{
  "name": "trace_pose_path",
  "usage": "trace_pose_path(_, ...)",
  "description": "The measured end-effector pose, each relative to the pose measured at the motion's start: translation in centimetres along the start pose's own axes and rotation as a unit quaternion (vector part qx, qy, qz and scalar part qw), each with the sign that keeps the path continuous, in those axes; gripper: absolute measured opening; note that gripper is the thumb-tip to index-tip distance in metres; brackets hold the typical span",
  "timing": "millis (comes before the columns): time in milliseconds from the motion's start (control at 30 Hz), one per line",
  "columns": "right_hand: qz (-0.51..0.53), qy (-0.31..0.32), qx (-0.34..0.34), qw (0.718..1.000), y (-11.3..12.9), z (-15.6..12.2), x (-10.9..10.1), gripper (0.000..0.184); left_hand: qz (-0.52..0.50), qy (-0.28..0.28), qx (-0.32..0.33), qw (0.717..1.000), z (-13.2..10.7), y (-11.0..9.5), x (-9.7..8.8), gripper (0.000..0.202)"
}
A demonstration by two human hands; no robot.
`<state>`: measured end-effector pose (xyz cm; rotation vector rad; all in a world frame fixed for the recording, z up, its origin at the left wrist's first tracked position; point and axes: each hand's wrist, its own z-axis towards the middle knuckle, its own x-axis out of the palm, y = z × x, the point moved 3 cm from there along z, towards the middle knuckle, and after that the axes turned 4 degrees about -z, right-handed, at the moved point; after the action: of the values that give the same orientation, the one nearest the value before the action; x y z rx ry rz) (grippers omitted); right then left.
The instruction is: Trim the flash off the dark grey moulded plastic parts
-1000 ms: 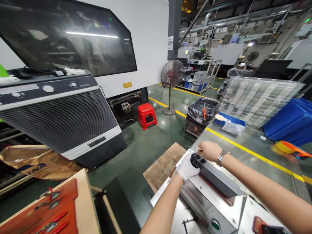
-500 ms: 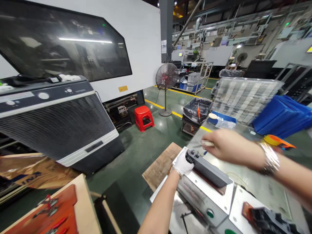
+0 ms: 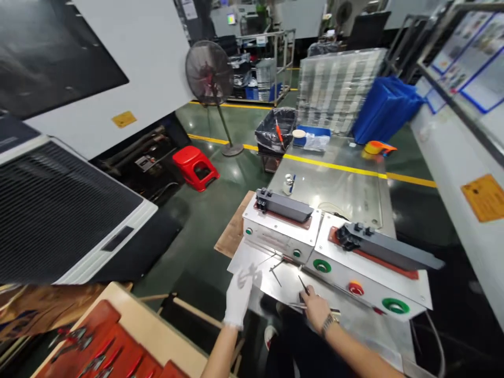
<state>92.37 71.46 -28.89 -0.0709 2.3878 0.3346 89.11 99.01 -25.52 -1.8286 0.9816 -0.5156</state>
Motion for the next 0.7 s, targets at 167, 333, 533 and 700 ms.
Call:
trace_pose_path(167, 0.118, -0.056, 0.043, 0.990, -3.4, -4.2, 1.5, 0.022, 0.161, 0.099, -0.074, 0.979, -7.9, 4.7, -0.3, 0.061)
trace_pose_path(333, 0.286, -0.130, 0.124, 0.941, -9.6, -9.3, 1.8, 0.025, 0.357, 0.232, -0.088, 0.900, -11.8, 7.4, 1.4, 0.050)
trace_pose_path(533, 0.522, -0.312, 0.230, 0.760, -19.0, -13.4, -2.7, 0.024, 0.311, 0.290, -0.001, 0.905, -11.3, 2.3, 8.4, 0.060)
trace_pose_path(700, 0.667, -0.365, 0.187, 0.622, -22.5, -12.6, -8.8, 0.028, 0.203, 0.310, 0.133, 0.919, -9.8, -8.2, 21.0, 0.083)
